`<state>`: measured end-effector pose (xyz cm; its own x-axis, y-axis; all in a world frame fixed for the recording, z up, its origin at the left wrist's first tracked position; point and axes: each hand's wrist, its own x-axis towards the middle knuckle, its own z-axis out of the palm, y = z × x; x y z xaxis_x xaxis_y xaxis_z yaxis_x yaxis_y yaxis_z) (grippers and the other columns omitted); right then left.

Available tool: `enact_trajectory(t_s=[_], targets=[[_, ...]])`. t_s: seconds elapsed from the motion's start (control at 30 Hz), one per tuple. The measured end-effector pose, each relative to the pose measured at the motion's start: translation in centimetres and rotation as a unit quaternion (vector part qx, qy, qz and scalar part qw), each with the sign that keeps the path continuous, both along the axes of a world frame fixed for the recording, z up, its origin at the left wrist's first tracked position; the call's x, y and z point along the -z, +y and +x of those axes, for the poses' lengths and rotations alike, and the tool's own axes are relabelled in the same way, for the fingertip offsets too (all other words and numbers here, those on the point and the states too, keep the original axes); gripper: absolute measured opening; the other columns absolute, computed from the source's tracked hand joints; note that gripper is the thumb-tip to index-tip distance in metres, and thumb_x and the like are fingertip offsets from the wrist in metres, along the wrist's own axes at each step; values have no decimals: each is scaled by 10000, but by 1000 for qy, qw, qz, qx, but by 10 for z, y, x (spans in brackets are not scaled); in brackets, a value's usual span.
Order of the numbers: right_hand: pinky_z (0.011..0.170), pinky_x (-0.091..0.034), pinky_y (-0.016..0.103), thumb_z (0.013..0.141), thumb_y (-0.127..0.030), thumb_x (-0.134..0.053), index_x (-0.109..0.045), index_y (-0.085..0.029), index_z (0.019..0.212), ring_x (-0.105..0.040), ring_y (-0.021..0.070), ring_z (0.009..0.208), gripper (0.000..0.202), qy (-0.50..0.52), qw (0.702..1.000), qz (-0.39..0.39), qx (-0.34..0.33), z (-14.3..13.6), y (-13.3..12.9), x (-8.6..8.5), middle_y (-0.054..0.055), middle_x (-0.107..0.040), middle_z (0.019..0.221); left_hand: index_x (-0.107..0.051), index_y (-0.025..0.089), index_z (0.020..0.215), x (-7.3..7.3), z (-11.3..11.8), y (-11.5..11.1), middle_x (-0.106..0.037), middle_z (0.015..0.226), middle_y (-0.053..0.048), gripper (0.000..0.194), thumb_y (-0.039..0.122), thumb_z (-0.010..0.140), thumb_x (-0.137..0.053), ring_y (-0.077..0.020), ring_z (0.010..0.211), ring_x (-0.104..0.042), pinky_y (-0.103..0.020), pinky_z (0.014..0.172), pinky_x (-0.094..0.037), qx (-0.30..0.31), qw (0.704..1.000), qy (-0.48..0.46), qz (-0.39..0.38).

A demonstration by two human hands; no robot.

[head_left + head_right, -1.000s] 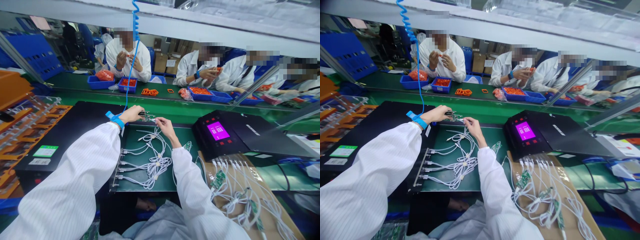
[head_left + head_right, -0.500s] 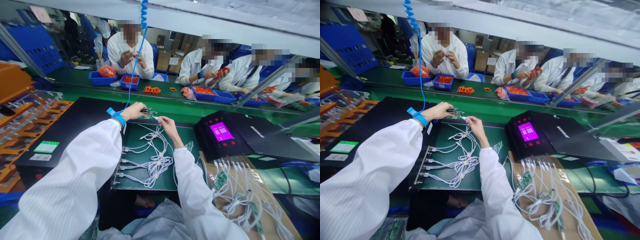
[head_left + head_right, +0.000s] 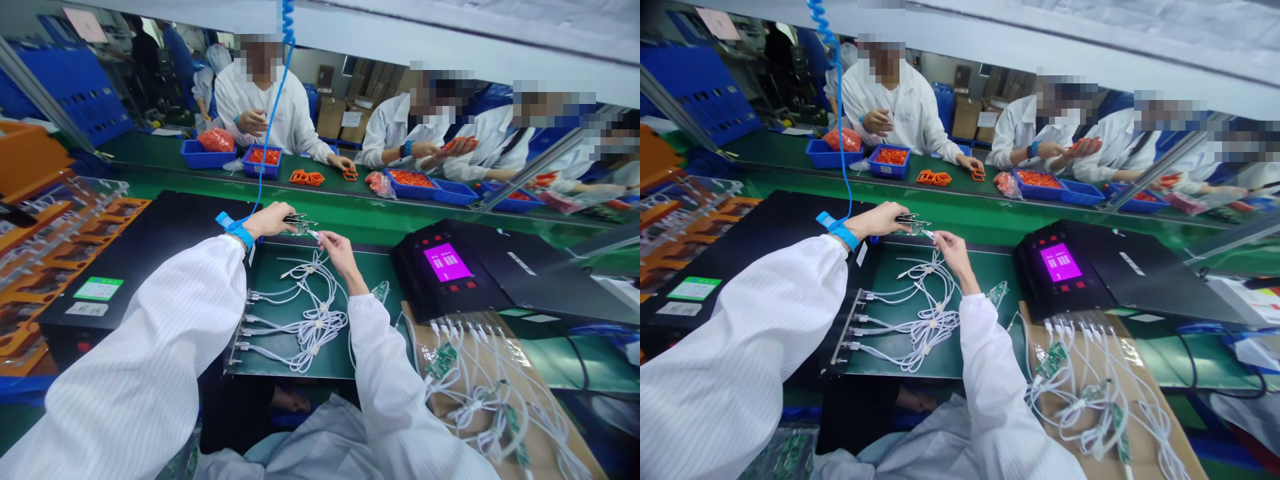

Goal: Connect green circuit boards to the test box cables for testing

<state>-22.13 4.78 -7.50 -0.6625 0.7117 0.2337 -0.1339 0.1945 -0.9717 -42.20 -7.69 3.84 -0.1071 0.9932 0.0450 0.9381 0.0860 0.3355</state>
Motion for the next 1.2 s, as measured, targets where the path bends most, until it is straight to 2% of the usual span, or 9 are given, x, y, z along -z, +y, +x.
enact_trajectory(t_s=[0.37,0.6,0.8,0.9,1.0,1.1,1.2], targets=[[678,-500,308,782,-691,-734,-753,-167,906,-560,144,662,539,-60,995,65,-46,4,1,-12,29,-676,750,-714,179,993,-4,8,-4,-736,1021,-99,199,350,891,-728,-280,1044,-683,-328,898,-493,-4,999,22,-42],[667,-480,298,775,-651,-758,-755,-162,914,-554,134,650,509,-54,996,46,-62,1,3,-5,26,-679,758,-712,170,980,-4,10,-3,-738,1022,-106,192,348,908,-727,-282,1008,-690,-323,850,-493,-15,998,28,-60],[678,-494,302,834,-663,-703,-722,-178,953,-573,148,676,499,-68,993,70,-70,-3,3,1,26,-670,786,-714,184,995,-1,9,-1,-735,979,-94,200,361,902,-724,-273,1040,-690,-310,886,-496,-21,996,42,-74],[745,-521,306,929,-637,-610,-655,-194,1133,-583,148,745,489,-49,991,118,-40,-3,0,4,41,-659,932,-706,190,1021,4,10,3,-732,997,-86,235,394,902,-717,-262,1058,-692,-286,874,-500,-31,995,43,-82],[850,-533,332,982,-555,-583,-566,-209,1274,-583,154,838,453,-49,976,209,23,0,-6,10,74,-598,1102,-705,187,997,10,10,6,-731,972,-87,235,395,889,-724,-262,1024,-704,-280,827,-505,-46,991,44,-114],[980,-515,385,1027,-470,-531,-618,-210,1171,-605,200,987,309,-62,953,295,40,2,-11,16,113,-577,1174,-695,186,998,12,9,7,-738,1003,-96,240,402,894,-718,-266,1014,-710,-283,799,-506,-64,988,40,-136],[1098,-459,432,1080,-425,-388,-680,-208,1088,-585,252,1198,364,-50,938,332,80,4,-13,18,156,-606,1236,-679,182,1056,12,9,6,-740,1082,-112,280,421,912,-705,-270,1075,-704,-279,830,-508,-81,984,44,-151]])
